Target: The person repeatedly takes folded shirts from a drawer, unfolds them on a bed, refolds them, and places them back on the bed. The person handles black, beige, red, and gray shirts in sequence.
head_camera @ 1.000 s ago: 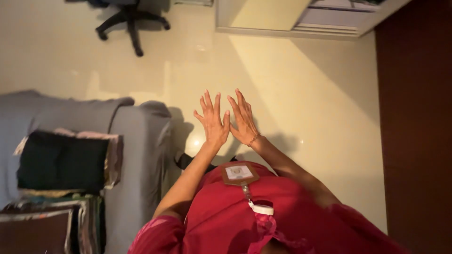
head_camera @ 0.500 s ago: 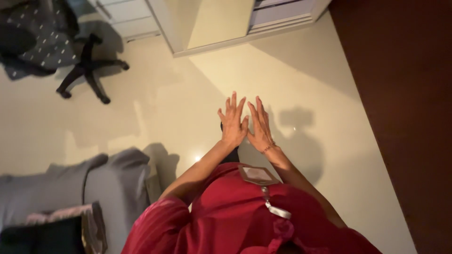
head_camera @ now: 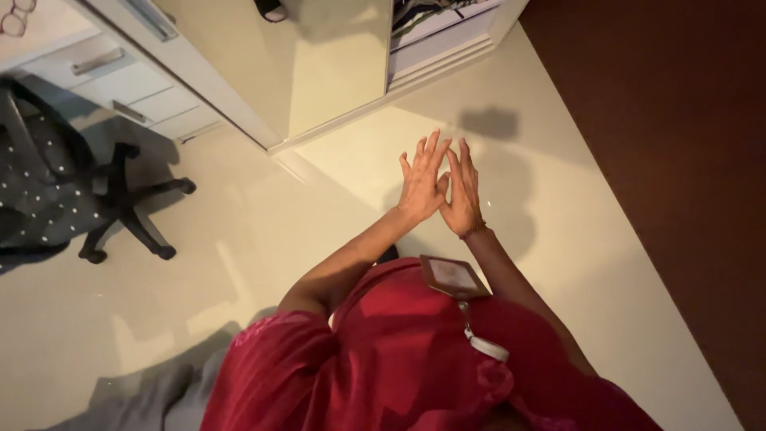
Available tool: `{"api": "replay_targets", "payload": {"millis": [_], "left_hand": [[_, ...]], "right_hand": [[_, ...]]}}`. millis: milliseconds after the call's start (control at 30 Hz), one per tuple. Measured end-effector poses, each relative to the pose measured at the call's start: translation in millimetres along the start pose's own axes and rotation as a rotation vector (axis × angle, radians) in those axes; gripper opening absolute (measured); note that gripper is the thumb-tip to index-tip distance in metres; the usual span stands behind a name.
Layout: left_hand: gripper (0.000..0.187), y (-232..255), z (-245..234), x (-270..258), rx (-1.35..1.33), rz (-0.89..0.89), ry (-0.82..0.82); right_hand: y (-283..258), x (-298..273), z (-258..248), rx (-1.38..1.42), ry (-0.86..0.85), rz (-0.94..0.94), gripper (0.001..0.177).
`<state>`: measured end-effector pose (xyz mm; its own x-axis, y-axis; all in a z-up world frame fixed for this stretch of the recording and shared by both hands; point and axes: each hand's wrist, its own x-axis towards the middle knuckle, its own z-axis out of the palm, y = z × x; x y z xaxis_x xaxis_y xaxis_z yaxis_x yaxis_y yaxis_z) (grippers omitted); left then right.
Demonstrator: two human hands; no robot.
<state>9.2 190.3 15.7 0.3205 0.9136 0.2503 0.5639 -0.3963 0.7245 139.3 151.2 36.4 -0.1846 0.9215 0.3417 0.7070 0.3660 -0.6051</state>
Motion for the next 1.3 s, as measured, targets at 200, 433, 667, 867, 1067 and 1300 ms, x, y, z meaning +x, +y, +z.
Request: {"api": "replay_targets", "payload": {"millis": [200, 433, 667, 867, 1067, 1300], "left_hand": [[0.072, -28.6, 3.2, 56.6, -0.001, -0.040, -0.016], [0.074, -54.9, 30.0, 133.5, 0.015, -0.035, 0.021], [0.072, -57.0, 74.4, 241.3, -0.068, -0.154, 0.102], [0.070, -51.2, 124.5, 334.6, -0.106, -0.262, 0.126], [0.065, -79.8, 140.7, 393.1, -0.064, -0.427, 0.111], [0.057, -153.1, 139.4, 448.1, 0.054, -0.455, 0.148]], "right_hand": [[41.0, 54.7, 20.2, 0.003, 0.037, -0.002, 0.071], [102.4, 127.6, 19.0, 0.034, 0.006, 0.009, 0.075], [202.7, 214.4, -10.2, 0.014, -0.088, -0.051, 0.078], [293.9, 279.6, -53.1, -0.020, -0.181, -0.041, 0.066], [351.0, 347.4, -32.5, 0.080, -0.174, -0.110, 0.061], [386.3, 438.5, 28.7, 0.126, -0.254, -0.081, 0.043]]}}
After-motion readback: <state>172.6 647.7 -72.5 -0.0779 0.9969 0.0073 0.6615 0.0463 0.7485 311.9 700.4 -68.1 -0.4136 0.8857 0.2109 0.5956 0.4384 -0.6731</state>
